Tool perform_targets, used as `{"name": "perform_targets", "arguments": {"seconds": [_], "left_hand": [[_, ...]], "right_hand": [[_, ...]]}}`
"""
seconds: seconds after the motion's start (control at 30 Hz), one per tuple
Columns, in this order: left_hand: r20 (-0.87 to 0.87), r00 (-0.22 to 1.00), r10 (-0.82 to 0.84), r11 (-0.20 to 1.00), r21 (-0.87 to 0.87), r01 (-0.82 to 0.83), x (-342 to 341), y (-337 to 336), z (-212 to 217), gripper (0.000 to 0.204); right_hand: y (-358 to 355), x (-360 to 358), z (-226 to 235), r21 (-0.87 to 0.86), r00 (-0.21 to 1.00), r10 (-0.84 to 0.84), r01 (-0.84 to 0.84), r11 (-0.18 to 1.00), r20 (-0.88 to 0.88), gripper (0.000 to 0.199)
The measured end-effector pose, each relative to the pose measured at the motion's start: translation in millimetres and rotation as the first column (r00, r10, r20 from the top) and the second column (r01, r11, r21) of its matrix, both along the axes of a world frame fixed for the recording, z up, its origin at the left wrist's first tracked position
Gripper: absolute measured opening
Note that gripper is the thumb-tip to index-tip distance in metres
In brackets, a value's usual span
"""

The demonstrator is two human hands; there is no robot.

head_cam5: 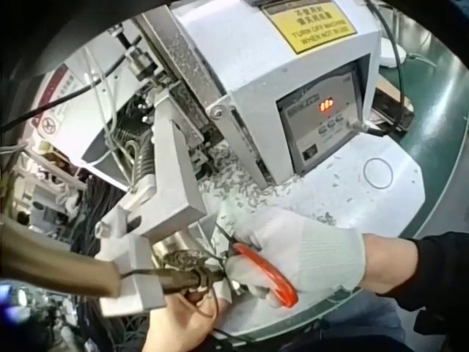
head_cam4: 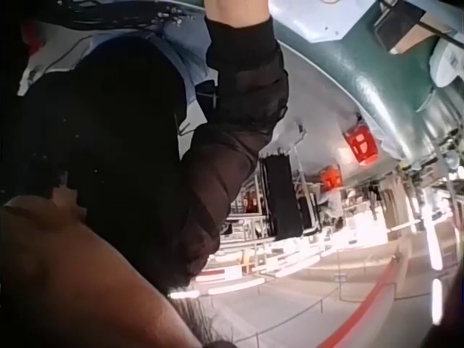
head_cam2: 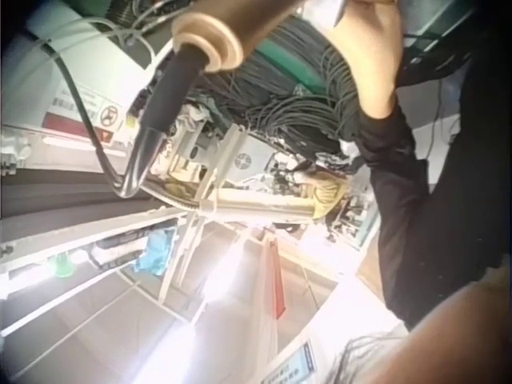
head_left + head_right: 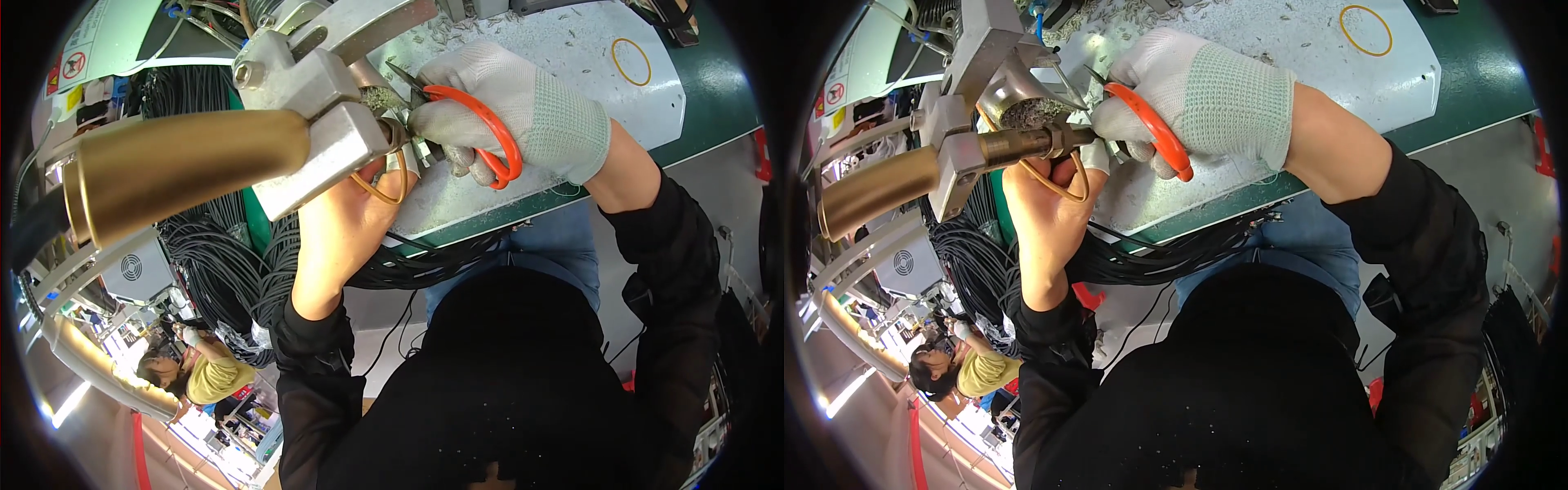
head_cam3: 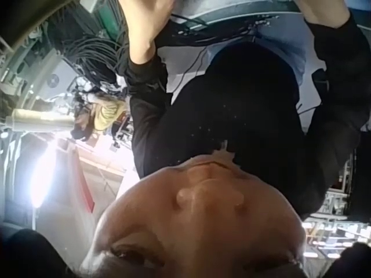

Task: The person picks up a bundle of cables, separates a single cable, and trims its end using shears. They then place the cable end into a machine for processing before setting it aside and repeating the process with another cable.

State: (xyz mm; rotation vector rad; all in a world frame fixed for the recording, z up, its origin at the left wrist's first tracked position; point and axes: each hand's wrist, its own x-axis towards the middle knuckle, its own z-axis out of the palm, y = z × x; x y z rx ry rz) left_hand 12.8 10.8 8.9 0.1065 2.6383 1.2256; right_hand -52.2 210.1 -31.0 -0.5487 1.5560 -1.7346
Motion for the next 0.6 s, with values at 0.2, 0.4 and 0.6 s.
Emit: {"name": "perform_targets", "arguments": {"seconds": [0.2,0.4,0.6], "left_hand": [[-0.077,0.996,0.046,0.996,0.077,-0.040,0,-2,-4,0.029],[0.003,1.000,0.009,1.000,0.014,-0.009,2,-18,-19,0.041],[-0.236,0.889,-0.392,0.852,-0.459,0.253,66,-59,-3,0.049]], "right_hand": [[-3,1,0,-0.016,0.999,-0.001,0.000,1.000,-0.041,0.023],[-10,16,-5,0.003,0.936,-0.175,0.185,0.983,-0.306,0.018],[70,69,49,0.386,0.967,-0.138,0.213,0.898,-0.213,0.020]]}}
